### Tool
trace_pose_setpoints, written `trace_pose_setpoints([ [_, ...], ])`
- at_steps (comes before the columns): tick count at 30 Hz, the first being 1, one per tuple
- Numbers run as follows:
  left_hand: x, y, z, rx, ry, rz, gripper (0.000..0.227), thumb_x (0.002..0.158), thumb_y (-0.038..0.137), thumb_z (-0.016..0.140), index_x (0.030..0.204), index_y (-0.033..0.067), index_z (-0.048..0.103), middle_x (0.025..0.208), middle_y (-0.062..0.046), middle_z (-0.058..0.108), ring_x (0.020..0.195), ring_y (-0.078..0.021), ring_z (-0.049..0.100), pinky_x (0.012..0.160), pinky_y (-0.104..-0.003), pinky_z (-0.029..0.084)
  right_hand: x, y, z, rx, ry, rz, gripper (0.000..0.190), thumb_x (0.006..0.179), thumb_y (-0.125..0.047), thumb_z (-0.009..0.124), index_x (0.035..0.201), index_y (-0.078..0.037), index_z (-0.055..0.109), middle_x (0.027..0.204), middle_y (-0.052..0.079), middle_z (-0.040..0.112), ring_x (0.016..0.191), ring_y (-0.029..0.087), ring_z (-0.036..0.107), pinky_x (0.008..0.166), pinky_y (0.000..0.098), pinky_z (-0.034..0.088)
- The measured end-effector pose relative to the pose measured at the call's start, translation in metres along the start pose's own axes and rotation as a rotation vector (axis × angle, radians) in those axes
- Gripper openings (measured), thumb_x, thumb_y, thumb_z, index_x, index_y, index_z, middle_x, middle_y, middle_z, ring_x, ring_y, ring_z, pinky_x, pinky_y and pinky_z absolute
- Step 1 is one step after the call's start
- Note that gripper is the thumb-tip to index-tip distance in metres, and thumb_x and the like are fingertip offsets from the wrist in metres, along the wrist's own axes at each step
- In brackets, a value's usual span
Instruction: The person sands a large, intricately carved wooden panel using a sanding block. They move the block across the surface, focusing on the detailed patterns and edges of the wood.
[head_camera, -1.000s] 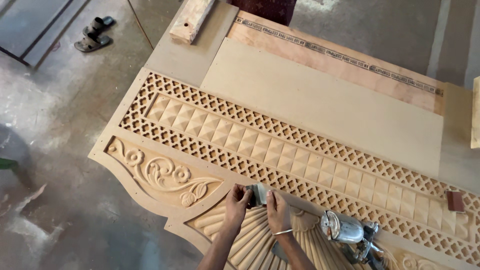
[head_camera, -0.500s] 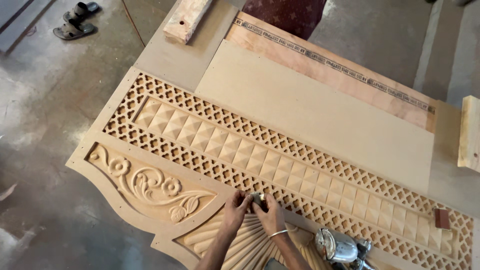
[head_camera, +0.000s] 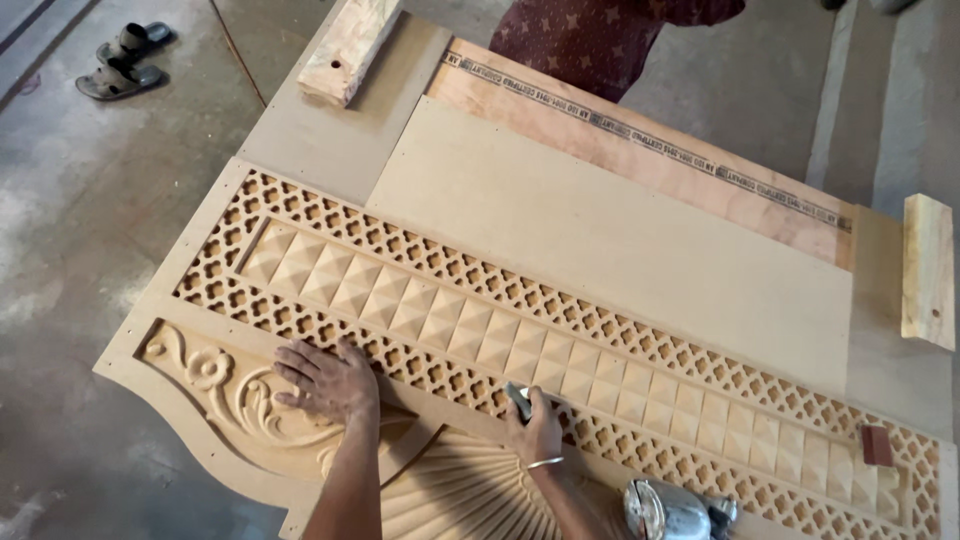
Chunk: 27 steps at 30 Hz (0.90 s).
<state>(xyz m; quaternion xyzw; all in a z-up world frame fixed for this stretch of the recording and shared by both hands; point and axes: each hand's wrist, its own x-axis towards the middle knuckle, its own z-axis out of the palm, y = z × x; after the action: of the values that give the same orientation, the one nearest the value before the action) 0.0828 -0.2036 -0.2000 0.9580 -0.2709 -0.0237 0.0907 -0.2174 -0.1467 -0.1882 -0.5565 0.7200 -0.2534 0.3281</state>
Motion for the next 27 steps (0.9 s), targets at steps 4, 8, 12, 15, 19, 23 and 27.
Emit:
trace_pose_setpoints([
  [4, -0.002, 0.011, -0.006, 0.029, 0.07, 0.037, 0.084, 0.102, 0.058, 0.037, 0.164, 0.004, 0.021, 0.173, -0.018, 0.01, 0.158, -0.0353, 0.008, 0.122, -0.065, 0.0, 0.0, -0.013, 0.004, -0.053, 0.128, -0.067, 0.021, 0.084, -0.022, 0.074, 0.097, -0.008, 0.065, 0.08, 0.016, 0.07, 0.074, 0.038, 0.07, 0.062, 0.0471, 0.055],
  [8, -0.002, 0.012, -0.007, 0.022, 0.049, 0.023, 0.084, 0.1, 0.056, 0.04, 0.165, 0.0058, 0.021, 0.174, -0.017, 0.011, 0.16, -0.0336, 0.01, 0.124, -0.066, 0.002, 0.001, -0.018, 0.006, -0.118, 0.212, -0.18, 0.02, 0.081, -0.021, 0.074, 0.094, -0.007, 0.066, 0.077, 0.016, 0.07, 0.07, 0.037, 0.069, 0.059, 0.0452, 0.054],
  [12, -0.004, 0.006, -0.002, 0.055, 0.102, 0.05, 0.083, 0.102, 0.055, 0.041, 0.166, 0.0062, 0.024, 0.174, -0.018, 0.015, 0.16, -0.036, 0.014, 0.124, -0.067, 0.004, -0.003, -0.017, 0.009, -0.134, 0.213, -0.12, 0.019, 0.083, -0.022, 0.075, 0.09, -0.006, 0.066, 0.072, 0.016, 0.068, 0.065, 0.037, 0.068, 0.057, 0.0449, 0.053],
  [15, -0.005, 0.007, -0.001, 0.101, 0.159, 0.076, 0.081, 0.106, 0.054, 0.041, 0.168, 0.0055, 0.026, 0.176, -0.019, 0.019, 0.161, -0.0373, 0.017, 0.126, -0.067, 0.006, -0.002, -0.019, 0.008, -0.141, 0.222, -0.142, 0.019, 0.082, -0.022, 0.075, 0.092, -0.007, 0.068, 0.071, 0.016, 0.069, 0.063, 0.037, 0.068, 0.055, 0.0451, 0.053],
  [19, 0.0, 0.015, 0.0, 0.047, 0.127, 0.06, 0.085, 0.099, 0.054, 0.044, 0.166, 0.0036, 0.028, 0.174, -0.021, 0.021, 0.16, -0.0385, 0.018, 0.122, -0.07, 0.008, 0.005, -0.021, 0.007, -0.117, 0.212, -0.12, 0.018, 0.082, -0.023, 0.075, 0.093, -0.01, 0.07, 0.069, 0.014, 0.069, 0.063, 0.035, 0.07, 0.055, 0.0446, 0.054],
  [23, -0.007, 0.002, -0.001, 0.051, 0.164, 0.084, 0.084, 0.103, 0.055, 0.042, 0.167, 0.0023, 0.026, 0.175, -0.022, 0.019, 0.159, -0.0396, 0.018, 0.123, -0.069, 0.007, -0.012, -0.011, 0.01, -0.143, 0.23, -0.103, 0.02, 0.082, -0.022, 0.075, 0.096, -0.009, 0.07, 0.07, 0.016, 0.069, 0.063, 0.037, 0.068, 0.055, 0.0456, 0.053],
  [27, 0.001, 0.014, 0.003, 0.057, 0.097, 0.048, 0.086, 0.098, 0.055, 0.043, 0.165, 0.0052, 0.025, 0.173, -0.018, 0.016, 0.159, -0.0368, 0.017, 0.121, -0.069, 0.007, 0.005, -0.003, 0.015, -0.1, 0.247, -0.153, 0.022, 0.081, -0.022, 0.075, 0.096, -0.007, 0.067, 0.073, 0.015, 0.07, 0.064, 0.034, 0.069, 0.055, 0.0431, 0.054],
])
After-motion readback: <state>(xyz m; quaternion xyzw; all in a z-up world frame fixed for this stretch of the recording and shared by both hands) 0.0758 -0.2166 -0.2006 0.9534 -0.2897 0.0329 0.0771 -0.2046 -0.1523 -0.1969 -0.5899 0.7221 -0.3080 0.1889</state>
